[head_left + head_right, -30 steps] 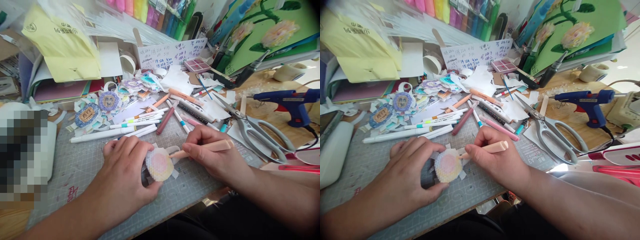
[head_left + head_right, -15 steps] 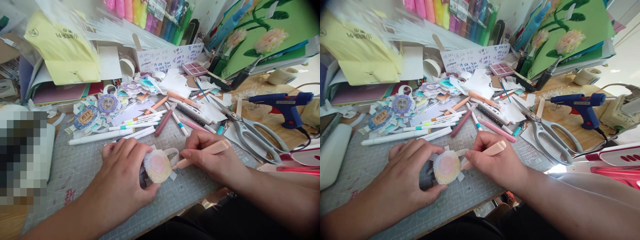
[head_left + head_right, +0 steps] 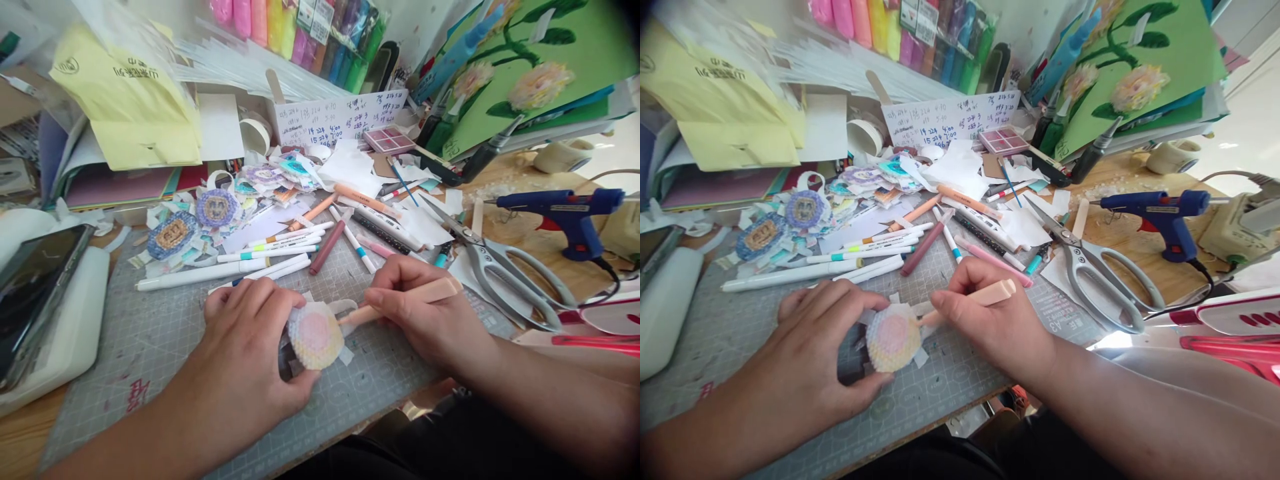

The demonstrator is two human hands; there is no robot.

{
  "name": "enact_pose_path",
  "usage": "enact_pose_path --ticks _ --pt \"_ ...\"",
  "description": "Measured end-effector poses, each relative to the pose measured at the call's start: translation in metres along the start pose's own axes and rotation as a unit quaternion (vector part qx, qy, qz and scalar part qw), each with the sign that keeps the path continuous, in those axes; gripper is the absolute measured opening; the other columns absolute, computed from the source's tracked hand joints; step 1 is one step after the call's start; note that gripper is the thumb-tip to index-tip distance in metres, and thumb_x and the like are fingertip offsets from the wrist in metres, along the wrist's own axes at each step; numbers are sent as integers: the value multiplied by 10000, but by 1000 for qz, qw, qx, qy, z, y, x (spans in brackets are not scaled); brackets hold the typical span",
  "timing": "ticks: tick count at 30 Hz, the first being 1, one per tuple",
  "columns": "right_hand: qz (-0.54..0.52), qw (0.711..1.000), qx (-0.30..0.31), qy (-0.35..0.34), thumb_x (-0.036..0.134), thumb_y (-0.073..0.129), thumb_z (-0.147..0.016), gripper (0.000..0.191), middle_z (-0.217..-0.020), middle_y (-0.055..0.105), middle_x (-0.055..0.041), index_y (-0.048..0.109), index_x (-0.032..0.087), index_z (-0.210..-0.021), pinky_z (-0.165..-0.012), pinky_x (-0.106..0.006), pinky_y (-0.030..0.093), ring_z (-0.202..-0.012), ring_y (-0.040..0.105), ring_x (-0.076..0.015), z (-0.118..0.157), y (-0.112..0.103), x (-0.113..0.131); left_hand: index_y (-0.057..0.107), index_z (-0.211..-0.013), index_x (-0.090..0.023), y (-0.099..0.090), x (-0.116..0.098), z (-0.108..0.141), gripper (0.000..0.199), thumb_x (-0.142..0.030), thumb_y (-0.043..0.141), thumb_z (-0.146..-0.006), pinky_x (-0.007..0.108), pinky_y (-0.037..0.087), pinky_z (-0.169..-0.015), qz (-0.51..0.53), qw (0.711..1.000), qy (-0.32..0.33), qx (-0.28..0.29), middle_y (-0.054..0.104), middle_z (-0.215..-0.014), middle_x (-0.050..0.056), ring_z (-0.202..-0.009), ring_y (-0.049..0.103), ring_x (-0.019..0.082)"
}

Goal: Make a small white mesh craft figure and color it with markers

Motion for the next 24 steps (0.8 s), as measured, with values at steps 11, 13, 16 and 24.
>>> enact_pose_path --ticks 11,13,16,24 --pt "31 999 3 8 283 626 -729 225 -521 498 39 478 206 -579 -423 -224 305 -475 411 -94 -3 1 2 548 -1028 -234 0 -4 1 441 -270 668 -605 475 289 -873 23 999 27 14 560 -966 31 -963 524 290" --pt "31 999 15 10 266 620 -723 236 -508 485 42 465 205 -555 -419 -220 298 -470 401 -89 -3 2 3 542 -1039 -243 1 -4 2 452 -262 667 -605 467 284 -876 29 999 32 16 556 -975 24 -966 519 283" --pt "22 1000 14 2 283 623 -738 217 -515 491 47 490 201 -588 -410 -215 285 -463 392 -83 -2 2 4 535 -1053 -255 2 -5 3 458 -250 659 -612 458 278 -883 35 999 35 20 550 -984 18 -971 513 274" --pt "37 999 16 -10 256 632 -739 228 -518 499 49 484 196 -575 -407 -205 288 -462 398 -76 -1 2 5 547 -1048 -270 2 -4 1 454 -250 646 -606 447 291 -873 39 999 26 27 555 -989 23 -985 505 285"
Point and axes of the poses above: each hand's wrist, its own z-axis away from the middle knuckle, its own y-axis out of the palm, x = y × z, the point moved 6 cm from there along -z, towards the middle knuckle
